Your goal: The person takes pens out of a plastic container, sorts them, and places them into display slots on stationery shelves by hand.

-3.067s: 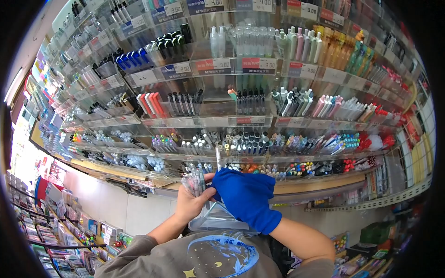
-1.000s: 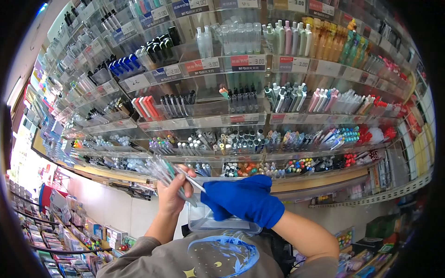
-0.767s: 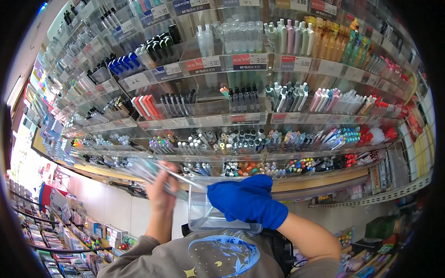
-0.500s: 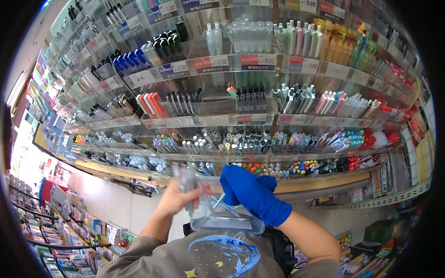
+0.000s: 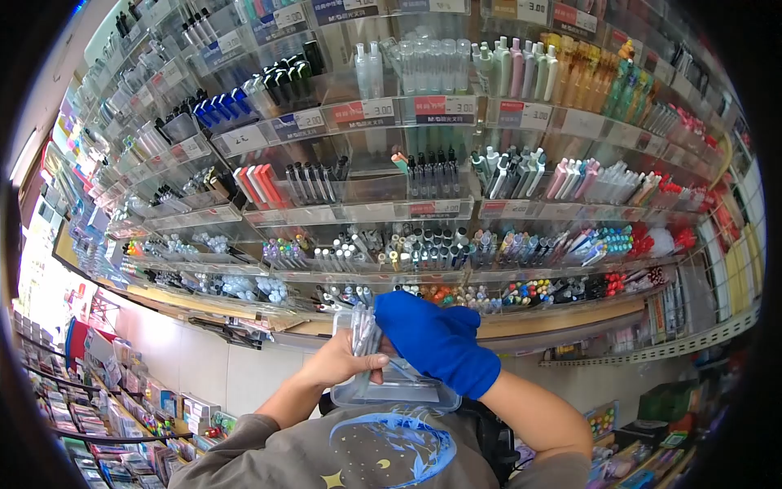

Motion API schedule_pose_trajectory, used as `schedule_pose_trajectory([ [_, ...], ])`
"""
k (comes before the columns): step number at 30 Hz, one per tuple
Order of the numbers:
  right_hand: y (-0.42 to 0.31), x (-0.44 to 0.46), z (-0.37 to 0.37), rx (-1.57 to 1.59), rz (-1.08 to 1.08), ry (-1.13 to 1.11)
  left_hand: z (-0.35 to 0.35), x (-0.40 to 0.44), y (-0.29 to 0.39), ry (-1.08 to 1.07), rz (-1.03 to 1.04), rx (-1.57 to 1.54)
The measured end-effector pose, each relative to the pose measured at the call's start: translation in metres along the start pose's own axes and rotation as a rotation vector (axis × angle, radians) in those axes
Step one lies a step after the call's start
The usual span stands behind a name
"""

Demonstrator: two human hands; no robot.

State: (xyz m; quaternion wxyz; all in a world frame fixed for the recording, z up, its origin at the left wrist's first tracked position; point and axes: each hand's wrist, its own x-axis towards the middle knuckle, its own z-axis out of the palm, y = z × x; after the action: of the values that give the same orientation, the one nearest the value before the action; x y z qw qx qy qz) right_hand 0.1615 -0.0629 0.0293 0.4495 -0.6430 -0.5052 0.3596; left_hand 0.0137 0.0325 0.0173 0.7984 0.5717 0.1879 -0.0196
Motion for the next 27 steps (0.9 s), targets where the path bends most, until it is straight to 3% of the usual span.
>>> schedule_pose_trajectory([
  [2, 0.001, -0.002, -0.004, -0.015, 0.134, -0.032, -0.002, -0.002, 0.001, 0.008, 0.007, -0.019],
  [5, 0.013, 0.002, -0.008, -0.591, -0.313, 0.236, -0.006, -0.005, 0.0, 0.046, 0.013, -0.092],
  [8, 0.006, 0.008, -0.023, -0.662, -0.494, 0.408, -0.011, -0.008, -0.007, 0.076, 0.036, -0.131],
  [11, 0.019, 0.006, -0.02, -0.459, -0.213, 0.339, -0.008, -0.009, -0.008, 0.183, 0.078, -0.111],
  [14, 0.015, 0.004, -0.008, 0.57, 0.204, 0.452, 0.006, -0.008, -0.008, 0.38, 0.169, 0.09],
  [16, 0.03, 0.008, -0.004, 0.283, 0.006, 0.462, 0.013, -0.01, -0.01, 0.478, 0.266, 0.252],
  [20, -0.01, -0.003, -0.011, -0.448, -0.099, 0.301, 0.016, -0.011, -0.004, 0.379, 0.185, 0.011],
  [22, -0.006, -0.009, 0.003, -0.503, -0.203, 0.3, 0.019, -0.009, 0.003, 0.257, 0.172, -0.248],
  [27, -0.008, -0.005, 0.009, -0.681, -0.343, 0.425, 0.02, -0.005, 0.001, 0.376, 0.184, -0.078],
])
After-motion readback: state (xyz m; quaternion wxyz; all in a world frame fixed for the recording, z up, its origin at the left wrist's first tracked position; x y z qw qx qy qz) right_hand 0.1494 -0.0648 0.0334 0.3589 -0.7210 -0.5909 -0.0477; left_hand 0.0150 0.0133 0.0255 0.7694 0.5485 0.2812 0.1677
